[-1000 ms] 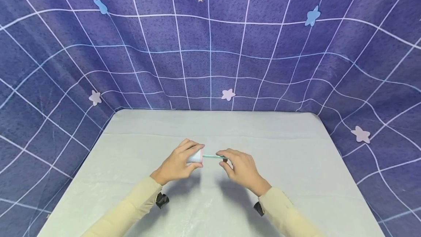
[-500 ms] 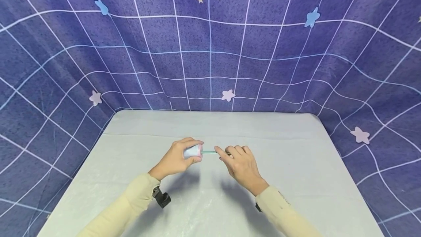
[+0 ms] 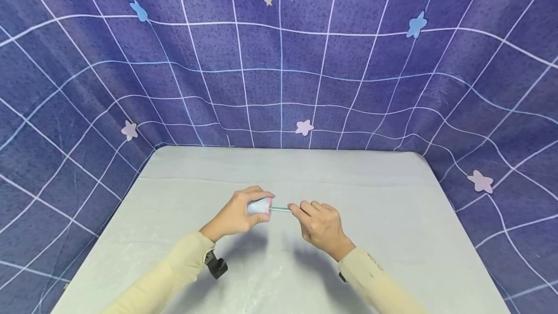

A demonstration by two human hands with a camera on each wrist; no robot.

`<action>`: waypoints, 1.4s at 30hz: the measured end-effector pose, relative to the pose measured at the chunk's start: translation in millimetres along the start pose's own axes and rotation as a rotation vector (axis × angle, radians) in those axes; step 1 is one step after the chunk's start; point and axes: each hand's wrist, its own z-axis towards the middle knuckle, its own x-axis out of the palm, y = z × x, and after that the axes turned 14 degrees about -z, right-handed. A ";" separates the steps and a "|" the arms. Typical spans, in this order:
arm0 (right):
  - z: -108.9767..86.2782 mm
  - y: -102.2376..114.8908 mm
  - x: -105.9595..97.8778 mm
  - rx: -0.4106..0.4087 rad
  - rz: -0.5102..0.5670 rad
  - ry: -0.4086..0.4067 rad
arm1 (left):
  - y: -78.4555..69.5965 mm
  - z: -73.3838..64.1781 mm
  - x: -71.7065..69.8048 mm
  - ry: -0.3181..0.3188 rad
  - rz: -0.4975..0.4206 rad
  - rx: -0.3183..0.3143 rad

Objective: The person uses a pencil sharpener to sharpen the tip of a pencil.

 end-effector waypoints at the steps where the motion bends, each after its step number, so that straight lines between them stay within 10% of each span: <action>1: 0.3 1.1 -2.6 0.031 0.051 0.052 | 2.2 -2.3 2.2 -0.006 0.023 0.037; 12: 21.4 -10.7 -25.6 0.573 0.659 0.974 | 23.5 -15.4 19.0 -0.087 0.337 0.531; 18: 24.7 -22.5 -22.1 0.727 1.077 1.146 | 29.9 -15.8 24.4 -0.093 0.470 0.698; 23: 22.6 -27.4 -19.6 0.805 1.214 1.248 | 31.1 -15.2 26.1 -0.095 0.559 0.761; 31: 18.9 -21.5 -19.3 0.661 0.964 1.078 | 28.1 -8.6 14.6 -0.096 0.524 0.682; 38: 5.0 -8.0 -20.8 0.313 0.317 0.647 | 21.4 -3.6 5.4 -0.137 0.358 0.422; 42: -3.4 -7.3 -18.2 0.132 0.157 0.499 | 14.8 -0.9 1.8 -0.129 0.231 0.229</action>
